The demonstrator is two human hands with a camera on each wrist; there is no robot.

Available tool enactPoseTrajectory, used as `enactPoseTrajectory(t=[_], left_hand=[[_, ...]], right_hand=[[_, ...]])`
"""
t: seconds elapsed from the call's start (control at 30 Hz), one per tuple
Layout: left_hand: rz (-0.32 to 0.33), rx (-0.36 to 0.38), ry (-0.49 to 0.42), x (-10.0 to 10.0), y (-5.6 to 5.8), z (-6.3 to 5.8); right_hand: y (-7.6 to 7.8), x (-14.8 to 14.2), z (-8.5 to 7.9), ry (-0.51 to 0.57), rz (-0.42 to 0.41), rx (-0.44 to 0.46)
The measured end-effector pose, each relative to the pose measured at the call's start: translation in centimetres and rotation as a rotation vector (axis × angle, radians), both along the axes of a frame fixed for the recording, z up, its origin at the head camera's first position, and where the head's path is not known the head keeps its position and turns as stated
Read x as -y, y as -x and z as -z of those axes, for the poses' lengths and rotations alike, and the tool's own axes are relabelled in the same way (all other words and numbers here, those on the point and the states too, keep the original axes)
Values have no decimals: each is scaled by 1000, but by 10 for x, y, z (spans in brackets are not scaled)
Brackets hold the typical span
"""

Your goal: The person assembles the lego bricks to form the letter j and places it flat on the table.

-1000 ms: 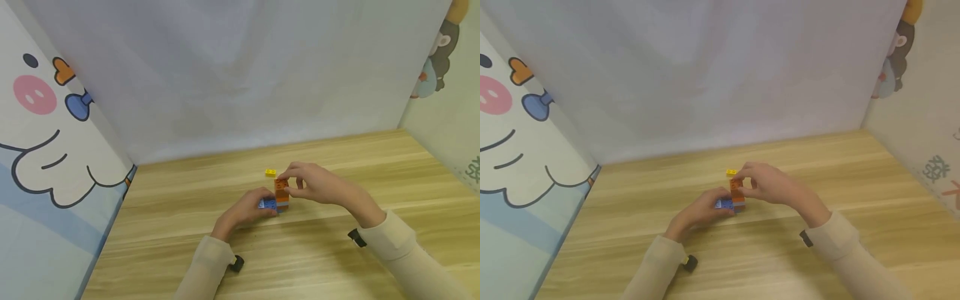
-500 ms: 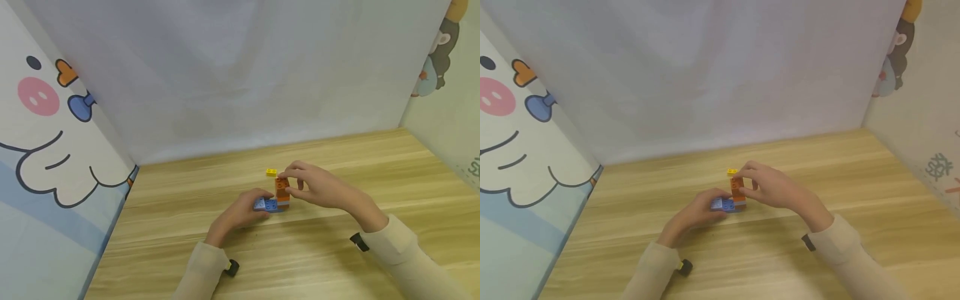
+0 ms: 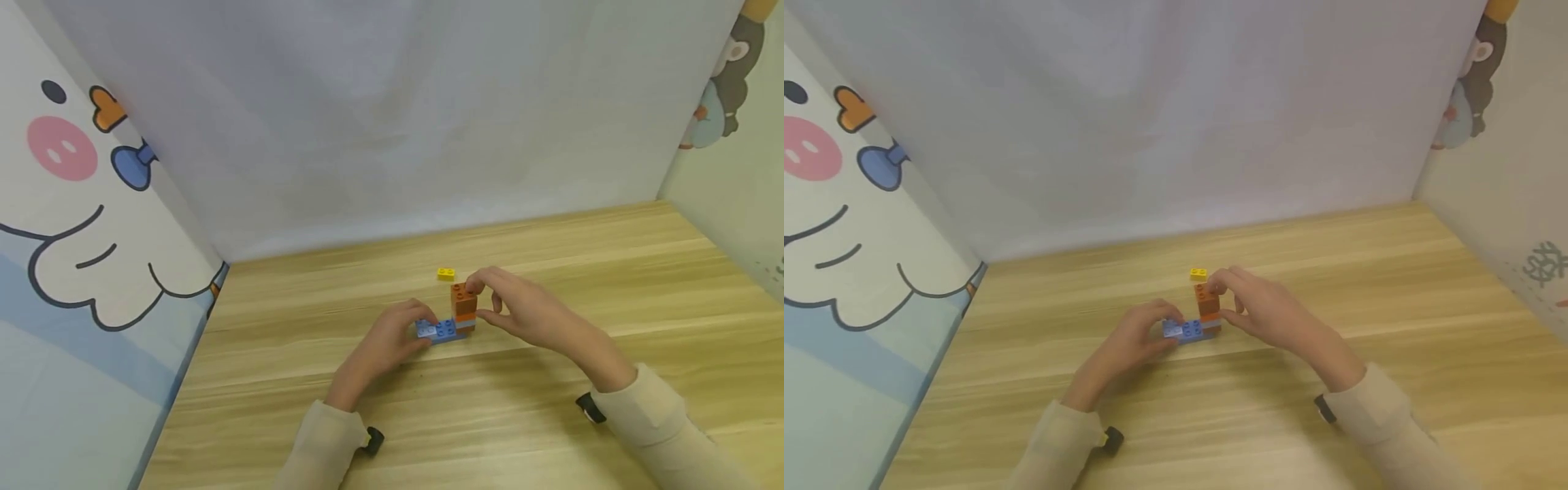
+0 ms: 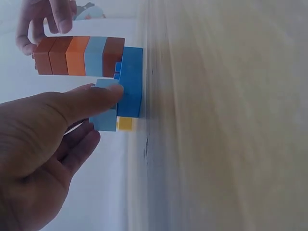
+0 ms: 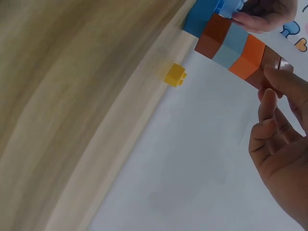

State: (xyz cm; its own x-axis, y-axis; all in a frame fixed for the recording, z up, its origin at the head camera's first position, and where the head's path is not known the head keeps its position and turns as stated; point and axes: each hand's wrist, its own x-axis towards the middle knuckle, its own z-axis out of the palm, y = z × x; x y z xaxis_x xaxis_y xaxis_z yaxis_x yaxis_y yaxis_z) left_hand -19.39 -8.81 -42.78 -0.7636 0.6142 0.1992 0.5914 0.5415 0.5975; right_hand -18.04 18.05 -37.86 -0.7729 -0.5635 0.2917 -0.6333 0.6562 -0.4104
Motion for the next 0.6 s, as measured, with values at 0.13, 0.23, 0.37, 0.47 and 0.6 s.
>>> enactPoseTrajectory(t=[0.13,0.23,0.37,0.47,0.6], left_hand=[[-2,0,11,-1,-1,-1],[-4,2,21,-2,0,-1],[-14,3,29,-1,0,-1],[-18,7,42,-1,0,-1],[-22,19,62,1,1,-1]], right_hand=[[1,2,4,15,5,-17],[2,2,5,19,12,-26],[3,3,6,13,10,-44],[5,3,5,22,-2,-70],[11,3,1,24,-8,-96]])
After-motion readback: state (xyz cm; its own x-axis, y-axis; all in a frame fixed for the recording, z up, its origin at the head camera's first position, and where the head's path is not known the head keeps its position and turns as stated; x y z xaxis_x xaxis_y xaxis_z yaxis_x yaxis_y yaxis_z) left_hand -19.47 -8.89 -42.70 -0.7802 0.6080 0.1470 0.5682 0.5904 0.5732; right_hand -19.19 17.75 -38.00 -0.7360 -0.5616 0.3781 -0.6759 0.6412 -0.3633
